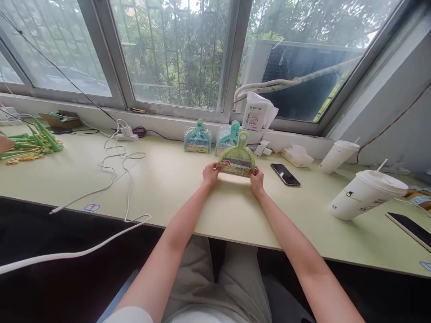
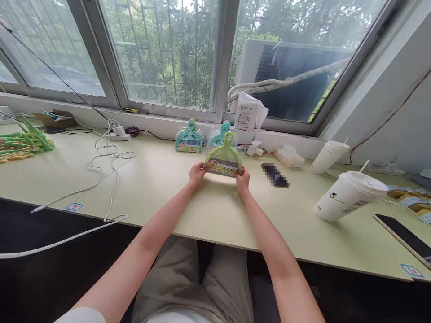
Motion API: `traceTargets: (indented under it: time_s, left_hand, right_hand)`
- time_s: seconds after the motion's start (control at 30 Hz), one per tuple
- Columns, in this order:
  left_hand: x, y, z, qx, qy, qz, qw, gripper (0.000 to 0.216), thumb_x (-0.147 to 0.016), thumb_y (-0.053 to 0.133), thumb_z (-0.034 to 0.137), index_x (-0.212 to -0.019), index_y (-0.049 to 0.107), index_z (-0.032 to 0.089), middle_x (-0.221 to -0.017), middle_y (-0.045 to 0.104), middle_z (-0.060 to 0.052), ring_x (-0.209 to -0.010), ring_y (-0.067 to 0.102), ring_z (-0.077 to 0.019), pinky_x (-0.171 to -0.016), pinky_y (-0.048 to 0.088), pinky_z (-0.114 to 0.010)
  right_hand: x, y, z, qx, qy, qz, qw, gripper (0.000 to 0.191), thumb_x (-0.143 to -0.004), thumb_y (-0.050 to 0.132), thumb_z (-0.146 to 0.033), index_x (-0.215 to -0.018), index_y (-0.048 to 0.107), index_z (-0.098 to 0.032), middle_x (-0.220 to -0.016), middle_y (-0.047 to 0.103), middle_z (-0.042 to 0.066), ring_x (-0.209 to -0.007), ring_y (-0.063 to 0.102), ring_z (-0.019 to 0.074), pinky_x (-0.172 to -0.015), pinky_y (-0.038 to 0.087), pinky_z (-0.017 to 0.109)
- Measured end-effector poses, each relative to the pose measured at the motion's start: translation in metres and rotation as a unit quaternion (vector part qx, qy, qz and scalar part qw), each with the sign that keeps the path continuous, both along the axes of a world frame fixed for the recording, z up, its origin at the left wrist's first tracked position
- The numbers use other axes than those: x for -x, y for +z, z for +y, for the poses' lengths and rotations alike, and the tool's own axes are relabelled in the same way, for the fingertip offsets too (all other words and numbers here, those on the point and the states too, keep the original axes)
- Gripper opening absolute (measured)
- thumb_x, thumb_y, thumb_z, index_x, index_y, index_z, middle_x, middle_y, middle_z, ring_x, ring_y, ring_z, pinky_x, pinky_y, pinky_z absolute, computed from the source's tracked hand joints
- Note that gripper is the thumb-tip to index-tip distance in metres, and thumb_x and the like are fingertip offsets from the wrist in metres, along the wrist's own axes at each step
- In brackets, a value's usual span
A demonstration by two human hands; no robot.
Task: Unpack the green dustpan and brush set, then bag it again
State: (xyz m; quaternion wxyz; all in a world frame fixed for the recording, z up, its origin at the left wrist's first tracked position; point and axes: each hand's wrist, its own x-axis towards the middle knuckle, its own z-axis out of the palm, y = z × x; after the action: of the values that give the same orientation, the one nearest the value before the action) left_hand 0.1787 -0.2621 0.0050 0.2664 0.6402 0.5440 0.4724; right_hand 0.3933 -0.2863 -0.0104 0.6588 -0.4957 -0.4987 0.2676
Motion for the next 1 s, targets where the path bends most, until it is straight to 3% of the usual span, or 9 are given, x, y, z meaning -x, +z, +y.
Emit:
traceTargets:
  time_s: [0.1,0.2,0.33,0.47,0.6,0.73,0.83,1.0]
  left_hand:
    - [0.023,-0.004,0.022,0.009,0.078,0.019,0.997,0.014,-0.078,0.066,0.03,-0.089,0.071,0.023,-0.092,0.071,-0.009,-0.089,0.063,-0.0275,-0.077,0.043,-0.034]
    - [0.064,-0.009,0.053,0.024,0.12,0.024,0.992,0.016,-0.075,0.069,0.03,-0.089,0.071,0.023,-0.093,0.07,-0.01,-0.09,0.062,-0.028,-0.079,0.043,-0.035]
    - [0.127,-0.014,0.09,0.039,0.135,0.029,0.99,0.019,-0.07,0.072,0.03,-0.088,0.07,0.024,-0.093,0.07,-0.009,-0.09,0.062,-0.027,-0.08,0.043,-0.033]
    - [0.165,-0.019,0.122,0.029,0.125,0.031,0.991,0.016,-0.073,0.069,0.028,-0.088,0.068,0.023,-0.095,0.069,-0.009,-0.095,0.061,-0.0263,-0.082,0.043,-0.032]
    - [0.178,-0.024,0.152,0.017,0.153,0.064,0.986,0.016,-0.075,0.067,0.027,-0.09,0.067,0.021,-0.104,0.065,-0.013,-0.109,0.055,-0.0293,-0.09,0.041,-0.036]
    - [0.183,-0.027,0.178,-0.024,0.161,0.065,0.985,0.021,-0.073,0.07,0.025,-0.092,0.065,0.018,-0.125,0.054,-0.015,-0.122,0.046,-0.0291,-0.1,0.037,-0.037]
    - [0.185,-0.026,0.195,-0.019,0.13,0.069,0.989,0.025,-0.073,0.072,0.024,-0.096,0.063,0.017,-0.122,0.056,-0.015,-0.113,0.054,-0.0268,-0.097,0.04,-0.035]
    - [0.183,-0.023,0.216,0.0,0.111,0.091,0.99,0.028,-0.076,0.07,0.021,-0.101,0.058,0.019,-0.105,0.064,-0.009,-0.094,0.06,-0.0213,-0.084,0.044,-0.031]
  right_hand:
    - [0.029,-0.003,0.022,-0.018,-0.018,-0.099,0.995,0.039,-0.074,0.059,-0.032,-0.11,0.056,-0.015,-0.097,0.068,0.008,-0.082,0.061,0.0182,-0.076,0.048,0.03]
    - [0.068,-0.006,0.049,0.003,-0.005,-0.185,0.983,0.04,-0.078,0.056,-0.03,-0.114,0.054,-0.015,-0.092,0.068,0.009,-0.075,0.06,0.0191,-0.073,0.047,0.031]
    - [0.124,-0.006,0.085,0.041,0.031,-0.266,0.963,0.035,-0.08,0.052,-0.024,-0.114,0.054,-0.015,-0.09,0.068,0.011,-0.077,0.06,0.0242,-0.076,0.047,0.035]
    - [0.165,-0.004,0.123,0.075,0.042,-0.266,0.96,0.038,-0.083,0.047,-0.019,-0.12,0.051,-0.013,-0.101,0.067,0.016,-0.09,0.062,0.0291,-0.084,0.047,0.04]
    - [0.187,-0.008,0.161,0.103,0.031,-0.266,0.958,0.04,-0.083,0.043,-0.015,-0.123,0.048,-0.009,-0.111,0.063,0.02,-0.103,0.06,0.0308,-0.094,0.045,0.044]
    - [0.196,-0.015,0.188,0.072,-0.021,-0.276,0.958,0.044,-0.084,0.041,-0.014,-0.127,0.045,-0.008,-0.124,0.055,0.023,-0.116,0.053,0.0314,-0.098,0.043,0.046]
    - [0.201,-0.016,0.199,0.052,-0.08,-0.284,0.954,0.045,-0.085,0.041,-0.018,-0.13,0.045,-0.011,-0.124,0.052,0.022,-0.117,0.051,0.032,-0.097,0.044,0.046]
    - [0.21,-0.009,0.212,0.092,-0.123,-0.317,0.936,0.052,-0.089,0.035,-0.018,-0.14,0.038,-0.008,-0.135,0.04,0.024,-0.123,0.045,0.0318,-0.094,0.045,0.042]
